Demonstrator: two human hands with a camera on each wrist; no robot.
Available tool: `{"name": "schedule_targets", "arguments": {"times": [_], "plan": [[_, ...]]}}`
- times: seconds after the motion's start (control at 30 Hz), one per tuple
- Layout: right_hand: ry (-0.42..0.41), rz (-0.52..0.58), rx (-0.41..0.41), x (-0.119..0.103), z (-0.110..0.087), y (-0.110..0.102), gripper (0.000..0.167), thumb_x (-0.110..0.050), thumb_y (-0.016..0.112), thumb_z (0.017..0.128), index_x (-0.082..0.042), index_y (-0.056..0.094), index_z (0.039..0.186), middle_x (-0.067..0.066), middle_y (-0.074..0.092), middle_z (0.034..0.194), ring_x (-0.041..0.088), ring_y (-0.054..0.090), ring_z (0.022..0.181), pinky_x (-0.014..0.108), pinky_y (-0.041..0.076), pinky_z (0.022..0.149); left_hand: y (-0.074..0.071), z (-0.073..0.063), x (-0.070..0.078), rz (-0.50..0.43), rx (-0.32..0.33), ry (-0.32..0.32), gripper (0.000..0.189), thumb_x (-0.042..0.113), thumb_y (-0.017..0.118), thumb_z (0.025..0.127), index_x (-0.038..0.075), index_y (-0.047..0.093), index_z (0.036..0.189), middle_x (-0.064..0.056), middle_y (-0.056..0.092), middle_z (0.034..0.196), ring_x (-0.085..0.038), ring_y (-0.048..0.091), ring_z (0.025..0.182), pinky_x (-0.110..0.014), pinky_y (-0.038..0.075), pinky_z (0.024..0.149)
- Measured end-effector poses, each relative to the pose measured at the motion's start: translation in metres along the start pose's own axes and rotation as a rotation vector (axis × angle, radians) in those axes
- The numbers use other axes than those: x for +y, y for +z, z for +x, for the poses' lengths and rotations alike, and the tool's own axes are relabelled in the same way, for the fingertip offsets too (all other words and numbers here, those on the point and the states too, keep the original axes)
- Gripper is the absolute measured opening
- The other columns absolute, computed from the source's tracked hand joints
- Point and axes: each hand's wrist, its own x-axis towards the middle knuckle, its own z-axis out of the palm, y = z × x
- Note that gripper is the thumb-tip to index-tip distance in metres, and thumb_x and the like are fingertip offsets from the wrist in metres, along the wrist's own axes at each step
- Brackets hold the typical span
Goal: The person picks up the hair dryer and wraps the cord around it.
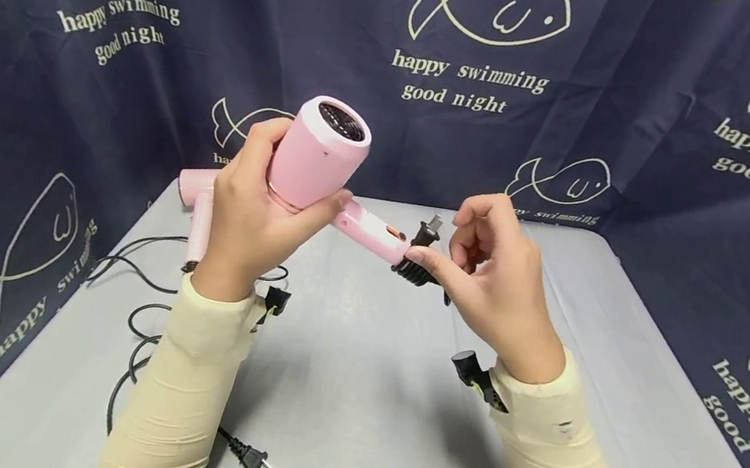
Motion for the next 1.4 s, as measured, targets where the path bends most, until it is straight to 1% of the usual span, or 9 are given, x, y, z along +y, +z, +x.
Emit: {"name": "schedule_targets", "arguments": {"times": [0.17,0.37,0.5,0.6,0.77,0.83,1.0,1.2,1.4], "plan": [[-0.085,0.068,0.028,0.003,0.001,0.008,0.033,-0.007,0.09,0.077,-0.004,0.065,0.099,-0.002,0.046,0.064,0.009,0.043,0.058,0.021,0.035,0.051,-0.001,-0.001,0.0,-0.002,0.02,-0.01,0.066,0.039,0.087,0.074,0.006,0.061,0.126,-0.003,0.071,0.115,-0.015,0.065,0.096,-0.036,0.052,0.082],[-0.196,0.042,0.044,0.008,0.002,0.017,0.023,-0.008,0.088,0.081,-0.007,0.076,0.101,-0.002,0.063,0.078,0.009,0.057,0.071,0.022,0.051,0.066,-0.003,0.0,0.0,0.031,0.01,-0.001,0.066,0.038,0.087,0.074,0.006,0.062,0.126,-0.004,0.072,0.116,-0.016,0.066,0.096,-0.036,0.052,0.082],[-0.268,-0.138,0.056,0.01,0.001,0.022,0.016,-0.015,0.079,0.091,-0.008,0.077,0.106,-0.002,0.072,0.085,0.009,0.067,0.078,0.028,0.056,0.074,-0.001,0.001,0.0,0.04,0.03,-0.061,0.066,0.038,0.09,0.071,0.009,0.064,0.124,-0.002,0.073,0.113,-0.017,0.066,0.095,-0.037,0.051,0.08],[-0.285,-0.3,0.032,0.011,-0.001,0.028,0.031,-0.028,0.072,0.096,-0.01,0.073,0.121,0.0,0.076,0.093,0.012,0.071,0.08,0.035,0.058,0.072,-0.001,0.001,0.0,0.068,0.045,-0.125,0.066,0.041,0.091,0.071,0.01,0.065,0.124,-0.001,0.073,0.113,-0.017,0.065,0.093,-0.038,0.049,0.079],[-0.228,-0.403,-0.115,0.014,-0.006,0.041,0.076,-0.044,0.079,0.087,-0.008,0.048,0.147,0.0,0.072,0.104,0.017,0.065,0.076,0.04,0.056,0.063,-0.001,-0.001,-0.001,0.103,0.031,-0.203,0.067,0.046,0.088,0.073,0.011,0.065,0.125,-0.004,0.072,0.108,-0.019,0.063,0.088,-0.038,0.048,0.076],[-0.206,-0.41,-0.151,0.016,-0.008,0.046,0.083,-0.042,0.081,0.085,-0.007,0.042,0.148,0.001,0.071,0.105,0.018,0.065,0.076,0.041,0.057,0.063,-0.001,-0.002,-0.001,0.112,0.015,-0.214,0.068,0.048,0.088,0.073,0.01,0.064,0.125,-0.005,0.072,0.105,-0.019,0.063,0.086,-0.038,0.048,0.074],[-0.209,-0.408,-0.138,0.021,-0.01,0.053,0.075,-0.034,0.08,0.088,-0.004,0.041,0.145,0.004,0.065,0.091,0.021,0.06,0.067,0.04,0.055,0.057,-0.001,-0.003,-0.001,0.093,-0.023,-0.229,0.069,0.047,0.088,0.074,0.009,0.063,0.125,-0.005,0.071,0.104,-0.019,0.062,0.085,-0.036,0.048,0.073],[-0.182,-0.347,-0.088,0.031,-0.007,0.051,0.061,-0.026,0.069,0.09,-0.004,0.044,0.14,0.004,0.061,0.087,0.019,0.055,0.06,0.035,0.052,0.054,-0.002,-0.002,-0.001,-0.044,-0.102,-0.259,0.065,0.038,0.084,0.082,0.009,0.057,0.134,-0.004,0.068,0.114,-0.016,0.063,0.092,-0.034,0.049,0.08],[0.011,-0.313,-0.014,0.051,-0.002,0.037,0.063,-0.031,0.07,0.091,-0.01,0.042,0.144,0.01,0.065,0.086,0.024,0.06,0.059,0.039,0.052,0.054,-0.005,0.004,0.021,-0.191,-0.001,-0.221,0.05,0.006,0.076,0.085,-0.005,0.057,0.13,-0.014,0.061,0.131,-0.023,0.069,0.116,-0.037,0.05,0.1]]}}
